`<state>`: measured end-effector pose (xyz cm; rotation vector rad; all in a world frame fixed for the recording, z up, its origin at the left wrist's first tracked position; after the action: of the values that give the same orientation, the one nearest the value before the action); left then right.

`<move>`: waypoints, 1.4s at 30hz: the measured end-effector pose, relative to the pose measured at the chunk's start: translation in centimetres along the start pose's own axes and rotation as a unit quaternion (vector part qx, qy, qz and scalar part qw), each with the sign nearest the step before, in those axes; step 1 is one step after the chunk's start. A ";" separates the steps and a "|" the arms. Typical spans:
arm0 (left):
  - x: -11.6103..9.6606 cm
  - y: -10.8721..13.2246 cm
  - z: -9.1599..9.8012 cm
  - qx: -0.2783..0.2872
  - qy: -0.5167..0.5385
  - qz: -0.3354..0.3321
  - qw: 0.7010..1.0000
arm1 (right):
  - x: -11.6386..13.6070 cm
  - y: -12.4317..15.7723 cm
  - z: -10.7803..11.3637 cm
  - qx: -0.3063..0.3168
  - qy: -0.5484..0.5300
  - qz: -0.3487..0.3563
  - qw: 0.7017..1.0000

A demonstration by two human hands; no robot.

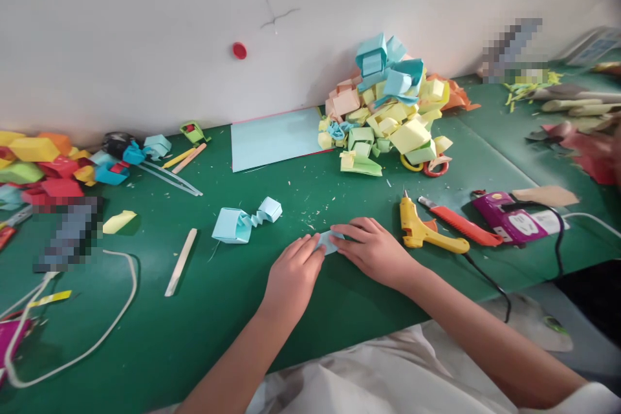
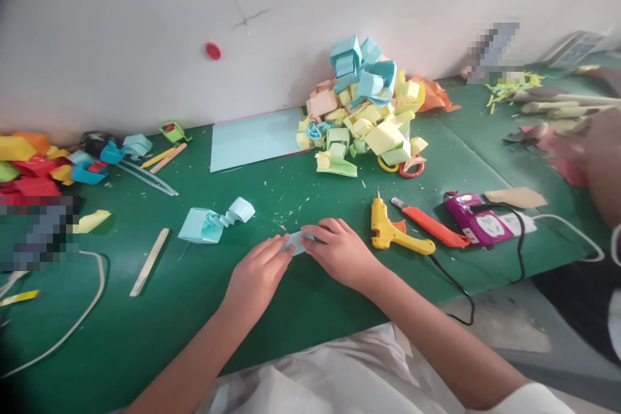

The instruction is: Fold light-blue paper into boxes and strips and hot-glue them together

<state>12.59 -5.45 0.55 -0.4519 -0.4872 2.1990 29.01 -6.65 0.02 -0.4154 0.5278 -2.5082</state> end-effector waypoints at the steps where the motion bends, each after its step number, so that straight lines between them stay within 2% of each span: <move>1: 0.0 0.0 0.0 0.002 -0.004 -0.002 1.000 | 0.0 0.1 0.0 0.000 0.000 0.000 1.000; 9: -0.1 0.5 -0.6 0.015 -0.016 -0.008 1.000 | -0.1 0.3 0.3 0.024 -0.010 -0.021 0.999; 13: -0.1 0.7 -0.7 0.041 -0.015 -0.006 0.999 | 1.0 -0.5 0.7 0.040 -0.008 -0.038 0.998; 18: 0.6 0.6 -0.3 0.122 0.044 0.026 0.991 | 3.4 -1.7 0.0 0.084 -0.030 -0.021 0.996; 21: 0.9 0.6 0.0 0.180 0.054 0.028 0.982 | 2.8 -1.4 -0.3 0.092 0.015 -0.067 0.993; 24: 1.0 1.0 0.4 0.214 0.047 0.041 0.975 | 1.7 -0.4 -0.3 0.099 0.052 -0.090 0.990; 28: 1.1 1.9 0.9 0.231 0.020 0.061 0.971 | 0.7 0.6 -0.2 0.102 0.062 -0.106 0.987; 33: 1.0 2.3 1.1 0.243 0.014 0.065 0.968 | 0.6 0.6 -0.1 0.092 0.059 -0.108 0.988; 42: 0.9 2.1 1.6 0.260 0.013 0.057 0.964 | 1.2 2.6 0.1 0.095 0.089 -0.054 0.990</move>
<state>9.93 -6.25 0.77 -0.2251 0.1424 2.3149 29.22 -9.36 -0.88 -0.1532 0.3367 -2.6858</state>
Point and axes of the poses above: each hand's wrist, its own y-axis away from the middle knuckle, its own z-axis out of the back of the hand, x = y × z, the point moved 6 cm from there along -y, towards the middle knuckle, and after that the axes turned 4 degrees about -x, right-handed, at the moved point
